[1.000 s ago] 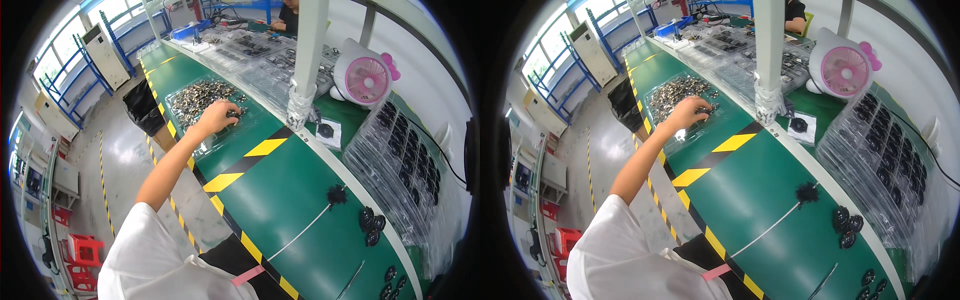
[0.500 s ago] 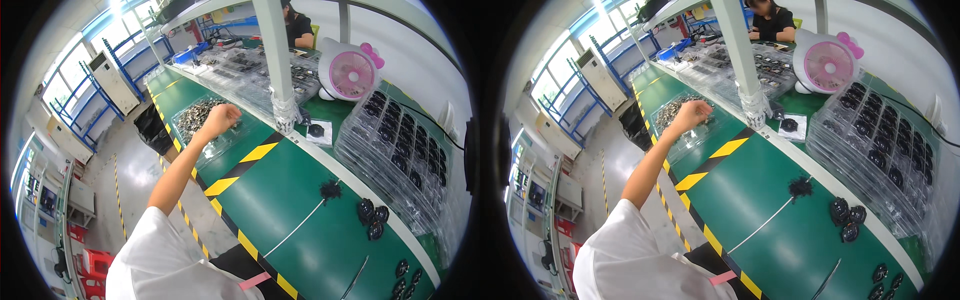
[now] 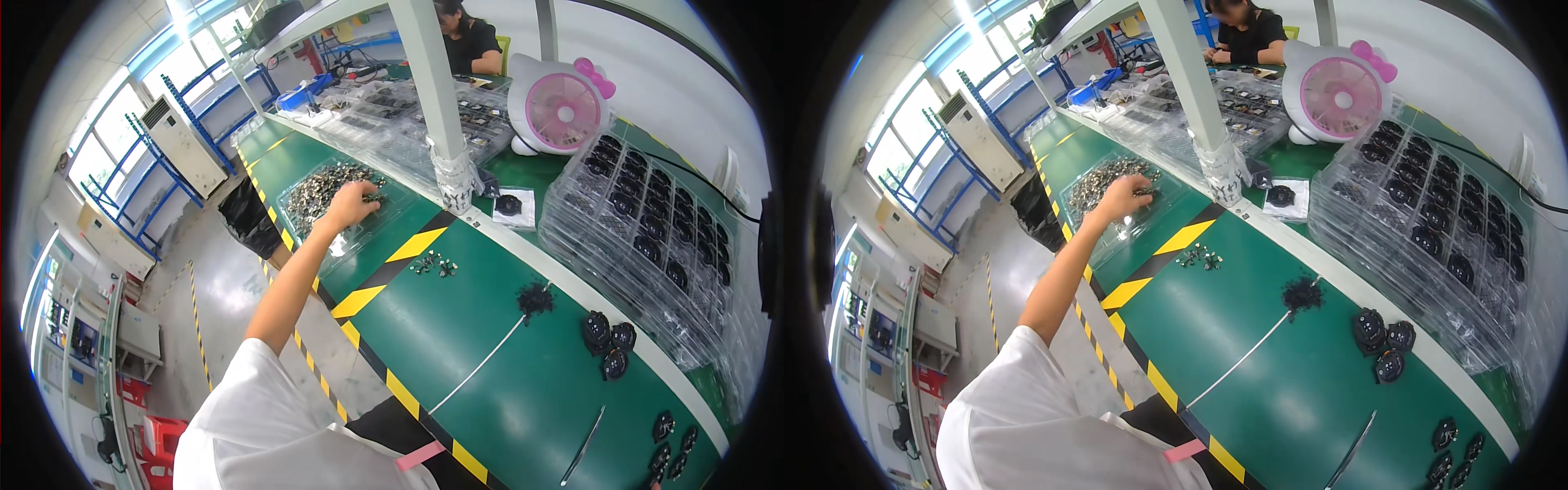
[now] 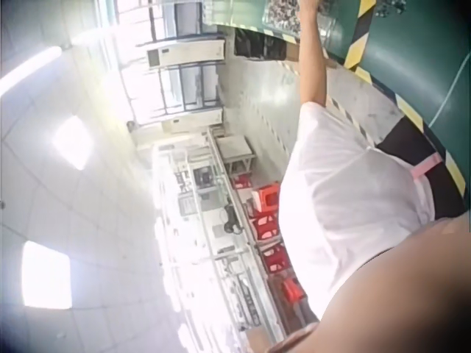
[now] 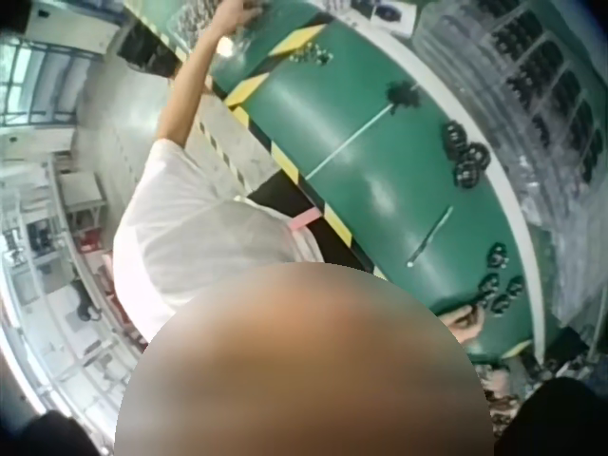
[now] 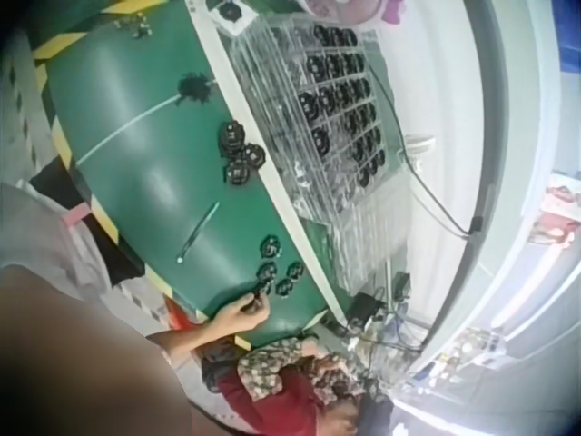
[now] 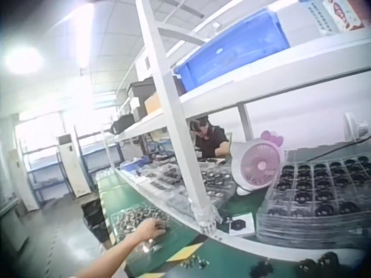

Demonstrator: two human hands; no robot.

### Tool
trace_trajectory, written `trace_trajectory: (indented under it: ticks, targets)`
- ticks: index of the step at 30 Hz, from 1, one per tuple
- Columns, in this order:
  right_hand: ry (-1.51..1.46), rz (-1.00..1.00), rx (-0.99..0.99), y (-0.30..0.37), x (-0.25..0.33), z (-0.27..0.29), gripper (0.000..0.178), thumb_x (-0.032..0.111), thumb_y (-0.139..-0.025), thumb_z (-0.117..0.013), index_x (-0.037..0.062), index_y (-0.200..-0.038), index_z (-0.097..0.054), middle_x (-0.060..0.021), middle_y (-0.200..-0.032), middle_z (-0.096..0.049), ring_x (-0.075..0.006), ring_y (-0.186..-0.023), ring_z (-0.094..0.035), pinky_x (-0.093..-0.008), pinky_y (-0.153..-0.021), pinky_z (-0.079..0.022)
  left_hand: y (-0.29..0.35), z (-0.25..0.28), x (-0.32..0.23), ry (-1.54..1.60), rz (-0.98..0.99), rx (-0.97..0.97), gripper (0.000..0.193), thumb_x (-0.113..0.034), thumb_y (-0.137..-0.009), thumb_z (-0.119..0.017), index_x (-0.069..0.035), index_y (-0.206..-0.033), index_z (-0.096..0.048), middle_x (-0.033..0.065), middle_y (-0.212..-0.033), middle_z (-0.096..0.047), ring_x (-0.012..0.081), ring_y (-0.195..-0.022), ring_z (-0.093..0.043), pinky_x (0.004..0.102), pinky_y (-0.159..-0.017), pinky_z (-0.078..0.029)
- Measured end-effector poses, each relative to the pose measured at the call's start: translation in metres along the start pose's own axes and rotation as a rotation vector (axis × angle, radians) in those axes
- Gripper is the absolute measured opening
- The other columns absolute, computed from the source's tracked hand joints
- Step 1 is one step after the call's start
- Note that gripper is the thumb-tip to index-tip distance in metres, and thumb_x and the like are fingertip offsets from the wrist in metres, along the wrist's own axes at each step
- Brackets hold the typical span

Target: Manually assembling small electronic components into a housing and securing them using precision tools.

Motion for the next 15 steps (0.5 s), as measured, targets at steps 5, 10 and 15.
trace_trajectory:
  ticks: [5,10,15]
  targets:
    - [0.035,-0.033,-0.022,0.002,0.001,0.002,0.028,0.022,-0.102,-0.065,-0.0010,-0.118,-0.066,-0.0200,-0.111,-0.067,-0.0323,-0.090,-0.066,-0.0418,-0.082,-0.055,-0.010,-0.009,0.004,-0.063,0.009,0.127,0.024,-0.013,-0.081,-0.076,-0.006,-0.104,-0.073,0.0152,-0.098,-0.076,0.0348,-0.096,-0.072,0.0453,-0.085,-0.057]
    - [0.082,-0.063,-0.035,0.003,0.006,0.005,0.029,0.026,-0.102,-0.066,0.0017,-0.118,-0.067,-0.0201,-0.108,-0.069,-0.0329,-0.090,-0.067,-0.0422,-0.081,-0.055,-0.016,0.005,-0.016,-0.182,-0.044,0.023,0.020,-0.002,-0.079,-0.069,-0.006,-0.098,-0.074,0.0137,-0.093,-0.076,0.0359,-0.088,-0.072,0.0455,-0.080,-0.058]
    - [0.050,-0.058,-0.034,0.001,0.002,0.004,0.030,0.027,-0.103,-0.065,0.0013,-0.117,-0.067,-0.0202,-0.109,-0.069,-0.0332,-0.091,-0.068,-0.0420,-0.082,-0.056,-0.003,0.024,-0.070,0.230,-0.046,0.084,0.026,-0.003,-0.080,-0.076,-0.002,-0.106,-0.074,0.0105,-0.091,-0.077,0.0195,-0.081,-0.073,0.0325,-0.080,-0.058]
Point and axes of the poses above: each hand's wrist, its own y-axis away from the middle knuckle, its own z-axis out of the back of the hand, x = y × z, the point moved 5 cm from there along -y, towards the middle knuckle
